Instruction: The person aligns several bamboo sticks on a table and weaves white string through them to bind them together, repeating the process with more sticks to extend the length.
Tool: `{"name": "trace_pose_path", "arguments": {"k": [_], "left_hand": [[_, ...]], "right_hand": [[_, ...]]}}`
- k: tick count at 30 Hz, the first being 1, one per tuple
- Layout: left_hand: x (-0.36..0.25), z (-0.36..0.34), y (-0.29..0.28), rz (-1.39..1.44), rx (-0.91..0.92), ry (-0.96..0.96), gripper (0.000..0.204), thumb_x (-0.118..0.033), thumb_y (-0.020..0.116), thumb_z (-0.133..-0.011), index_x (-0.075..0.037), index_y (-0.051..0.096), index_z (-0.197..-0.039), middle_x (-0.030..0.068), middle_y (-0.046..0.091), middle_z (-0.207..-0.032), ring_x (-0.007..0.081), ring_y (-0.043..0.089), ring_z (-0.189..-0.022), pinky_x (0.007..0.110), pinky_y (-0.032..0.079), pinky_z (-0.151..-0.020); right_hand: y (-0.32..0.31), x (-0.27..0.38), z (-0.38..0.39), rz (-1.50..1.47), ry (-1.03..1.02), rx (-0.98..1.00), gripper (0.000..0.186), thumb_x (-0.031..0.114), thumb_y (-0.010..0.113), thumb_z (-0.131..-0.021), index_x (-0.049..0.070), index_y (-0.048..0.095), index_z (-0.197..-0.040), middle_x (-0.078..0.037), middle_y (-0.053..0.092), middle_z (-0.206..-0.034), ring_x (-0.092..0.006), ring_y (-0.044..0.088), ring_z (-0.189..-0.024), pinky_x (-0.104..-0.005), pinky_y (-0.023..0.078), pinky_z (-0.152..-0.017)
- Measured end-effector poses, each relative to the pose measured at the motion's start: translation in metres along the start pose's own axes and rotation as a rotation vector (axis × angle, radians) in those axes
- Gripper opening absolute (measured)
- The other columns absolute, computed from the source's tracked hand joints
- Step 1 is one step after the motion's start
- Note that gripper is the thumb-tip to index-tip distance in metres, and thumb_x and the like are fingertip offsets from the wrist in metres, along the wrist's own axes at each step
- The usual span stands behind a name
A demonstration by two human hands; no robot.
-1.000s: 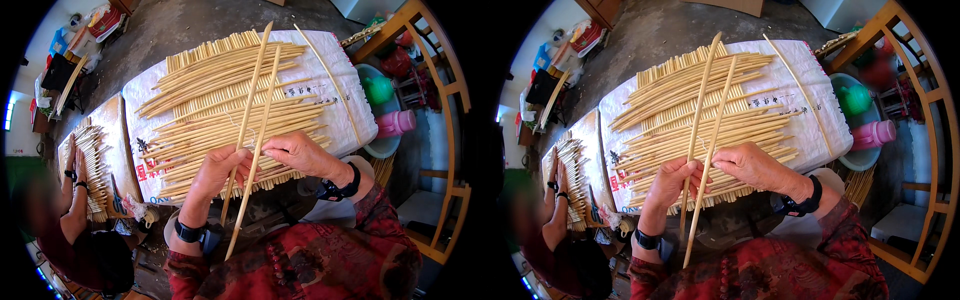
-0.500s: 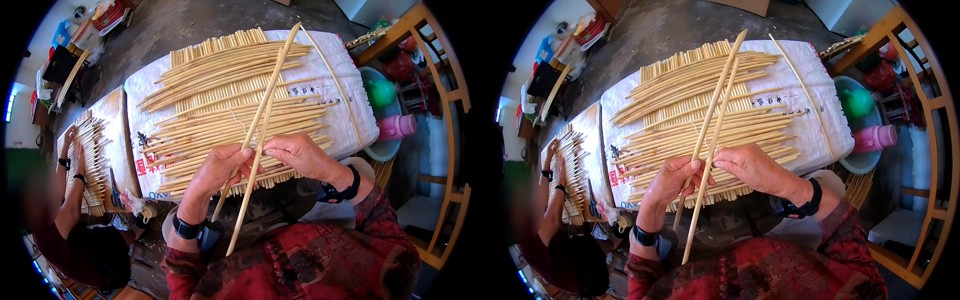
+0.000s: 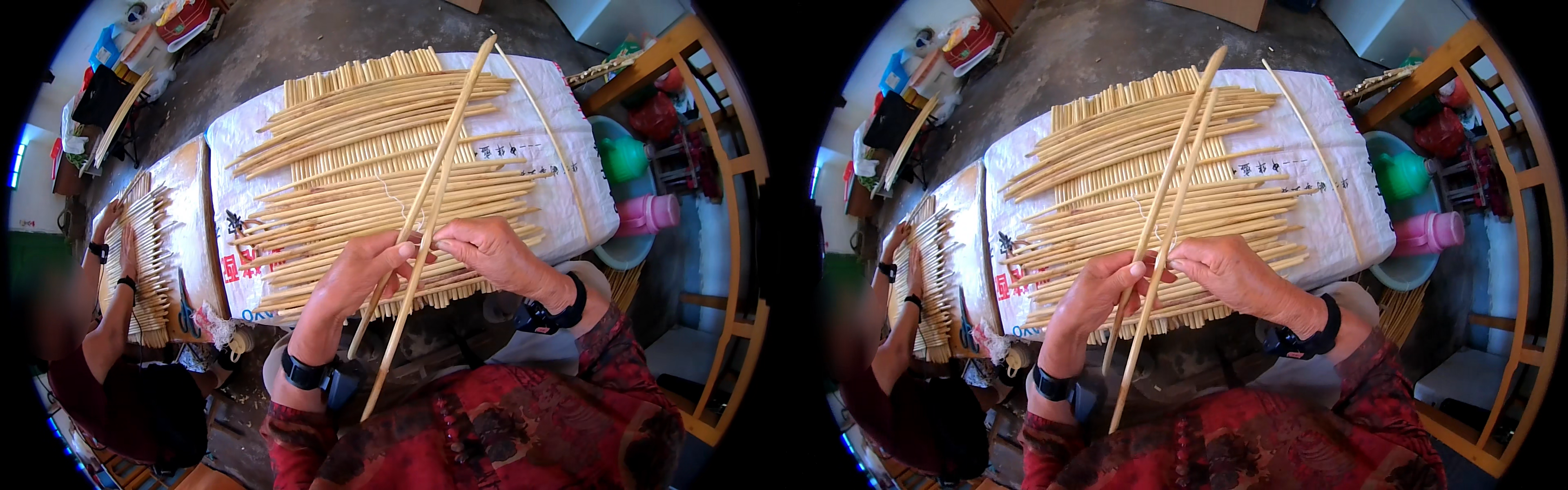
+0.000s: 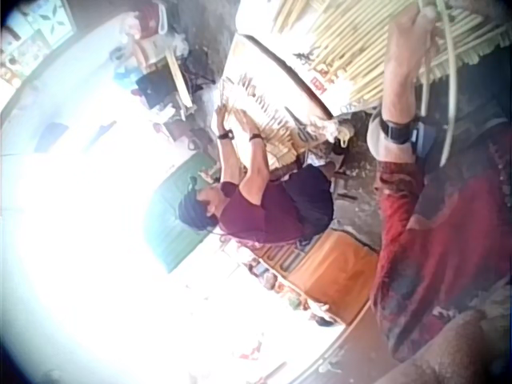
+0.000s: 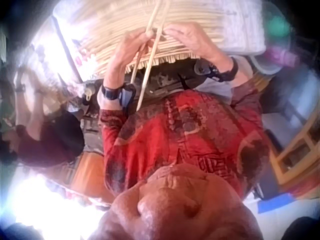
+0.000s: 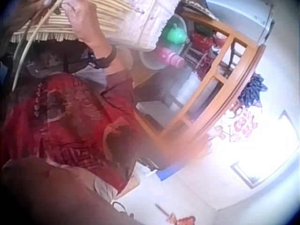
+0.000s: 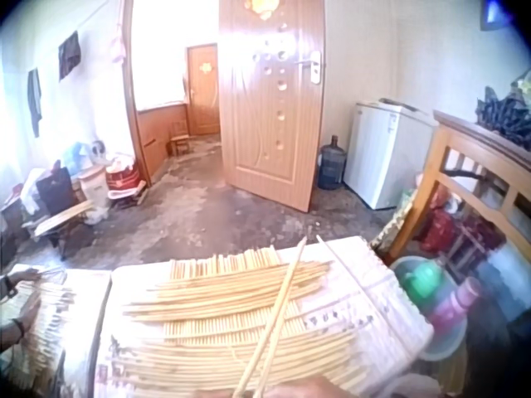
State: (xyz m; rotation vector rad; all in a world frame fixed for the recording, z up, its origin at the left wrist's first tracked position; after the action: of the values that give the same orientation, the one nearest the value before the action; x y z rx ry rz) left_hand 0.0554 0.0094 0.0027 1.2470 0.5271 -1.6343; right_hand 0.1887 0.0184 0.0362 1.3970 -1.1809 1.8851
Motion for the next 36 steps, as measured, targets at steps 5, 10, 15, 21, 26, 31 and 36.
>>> {"name": "trace_pose_path", "arguments": {"k": [5, 10, 15, 21, 26, 31, 36], "left_hand": [[0.008, 0.001, -0.003, -0.050, -0.009, -0.064, 0.026, -0.019, 0.046, -0.094, 0.002, 0.058, -0.104, 0.0018, 0.057, -0.068, 0.0043, 0.050, -0.052, 0.017, 0.038, -0.044], [0.000, 0.004, -0.004, -0.149, -0.118, 0.012, 0.021, -0.017, 0.046, -0.095, -0.001, 0.059, -0.098, -0.0025, 0.049, -0.061, 0.0010, 0.037, -0.047, 0.016, 0.028, -0.042], [-0.008, 0.007, -0.004, -0.279, -0.151, 0.127, 0.019, -0.015, 0.048, -0.094, -0.001, 0.060, -0.094, -0.0025, 0.048, -0.060, 0.0016, 0.037, -0.050, 0.017, 0.028, -0.044], [-0.013, 0.011, -0.005, -0.366, -0.190, 0.180, 0.017, -0.013, 0.048, -0.093, 0.000, 0.058, -0.090, -0.0020, 0.047, -0.061, 0.0047, 0.040, -0.055, 0.021, 0.033, -0.048], [-0.013, 0.013, -0.001, -0.481, -0.167, 0.167, 0.017, -0.014, 0.048, -0.093, 0.000, 0.057, -0.088, -0.0011, 0.046, -0.062, 0.0056, 0.041, -0.056, 0.022, 0.036, -0.050], [-0.017, 0.016, -0.001, -0.413, -0.232, 0.193, 0.022, -0.017, 0.051, -0.091, 0.001, 0.050, -0.079, 0.0116, 0.043, -0.056, 0.0190, 0.040, -0.051, 0.033, 0.038, -0.050], [-0.022, 0.017, 0.001, -0.389, -0.207, 0.207, 0.018, -0.017, 0.051, -0.091, 0.000, 0.053, -0.086, 0.0102, 0.048, -0.059, 0.0165, 0.044, -0.052, 0.032, 0.040, -0.050]], "right_hand": [[-0.008, -0.004, -0.002, -0.027, 0.030, -0.035, 0.017, 0.012, 0.054, -0.088, 0.002, 0.060, -0.100, -0.012, 0.063, -0.078, -0.0151, 0.060, -0.071, -0.0270, 0.046, -0.066], [-0.008, -0.002, -0.001, -0.064, 0.024, -0.048, 0.017, 0.011, 0.055, -0.088, 0.002, 0.061, -0.100, -0.011, 0.063, -0.079, -0.0141, 0.060, -0.072, -0.0268, 0.047, -0.066], [-0.008, 0.001, 0.000, -0.017, 0.061, -0.036, 0.017, 0.011, 0.055, -0.088, 0.002, 0.061, -0.100, -0.010, 0.064, -0.080, -0.0130, 0.060, -0.072, -0.0262, 0.047, -0.066], [-0.004, -0.003, 0.003, -0.118, 0.164, -0.030, 0.016, 0.010, 0.054, -0.088, 0.001, 0.061, -0.099, -0.007, 0.061, -0.074, -0.0071, 0.056, -0.067, -0.0240, 0.046, -0.060], [-0.002, -0.002, 0.002, -0.164, 0.220, -0.042, 0.016, 0.010, 0.054, -0.088, 0.000, 0.061, -0.098, -0.005, 0.059, -0.071, -0.0061, 0.054, -0.063, -0.0234, 0.045, -0.056], [-0.002, 0.000, -0.001, -0.109, 0.131, -0.058, 0.014, 0.009, 0.054, -0.088, 0.000, 0.061, -0.097, -0.003, 0.056, -0.069, -0.0064, 0.051, -0.061, -0.0223, 0.043, -0.055], [-0.005, 0.005, -0.004, -0.035, -0.135, -0.150, 0.012, 0.008, 0.054, -0.089, -0.001, 0.061, -0.094, 0.001, 0.054, -0.068, -0.0052, 0.046, -0.058, -0.0203, 0.039, -0.050]]}}
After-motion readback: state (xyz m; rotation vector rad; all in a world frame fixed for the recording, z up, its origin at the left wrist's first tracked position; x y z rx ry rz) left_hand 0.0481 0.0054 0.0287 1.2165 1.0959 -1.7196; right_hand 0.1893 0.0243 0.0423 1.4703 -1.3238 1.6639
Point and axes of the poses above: each hand's wrist, its own z-axis away from the middle knuckle, its own y-axis out of the palm, x = y × z, the point moved 8 cm from there along -z, towards the middle knuckle
